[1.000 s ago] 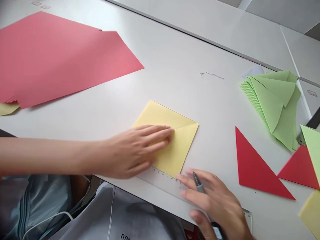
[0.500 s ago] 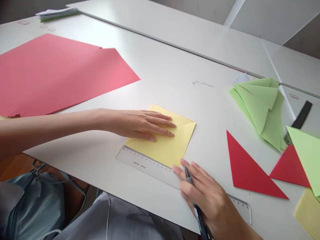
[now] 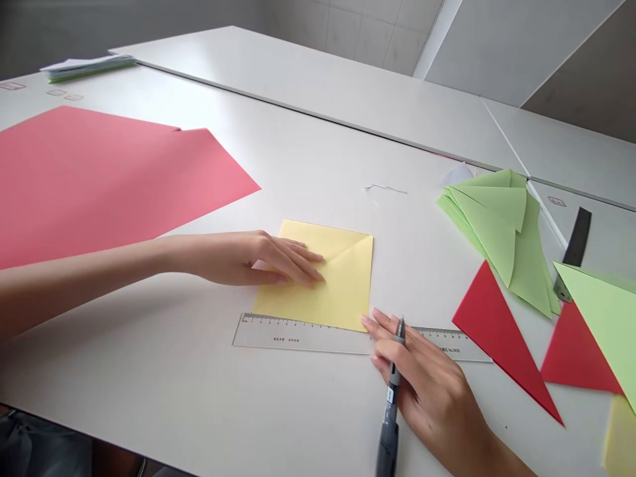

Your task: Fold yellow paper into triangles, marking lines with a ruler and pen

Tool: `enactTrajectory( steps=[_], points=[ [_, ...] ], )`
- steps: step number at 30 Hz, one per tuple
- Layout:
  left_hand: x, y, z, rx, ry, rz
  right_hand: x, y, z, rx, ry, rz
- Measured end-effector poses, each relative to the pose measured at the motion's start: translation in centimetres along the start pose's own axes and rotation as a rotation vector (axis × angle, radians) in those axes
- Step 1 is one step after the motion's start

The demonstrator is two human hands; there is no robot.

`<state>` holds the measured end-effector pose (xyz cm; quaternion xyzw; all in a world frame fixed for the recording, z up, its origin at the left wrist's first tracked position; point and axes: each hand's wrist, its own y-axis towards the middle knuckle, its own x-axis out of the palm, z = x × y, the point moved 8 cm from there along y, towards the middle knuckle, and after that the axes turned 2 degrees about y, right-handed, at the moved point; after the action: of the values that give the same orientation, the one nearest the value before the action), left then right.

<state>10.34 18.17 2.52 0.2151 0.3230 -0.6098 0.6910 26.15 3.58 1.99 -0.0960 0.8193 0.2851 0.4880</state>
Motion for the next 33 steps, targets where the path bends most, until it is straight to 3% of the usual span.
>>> enactTrajectory(
  steps=[13, 33],
  points=[
    [0.0, -0.4, -1.1, 0.062, -0.046, 0.039, -1.3, 0.6, -0.8, -0.046, -0.057, 0.078],
    [0.8, -0.2, -0.8, 0.053, 0.031, -0.068, -1.3, 0.5, -1.1, -0.034, -0.059, 0.076]
  ],
)
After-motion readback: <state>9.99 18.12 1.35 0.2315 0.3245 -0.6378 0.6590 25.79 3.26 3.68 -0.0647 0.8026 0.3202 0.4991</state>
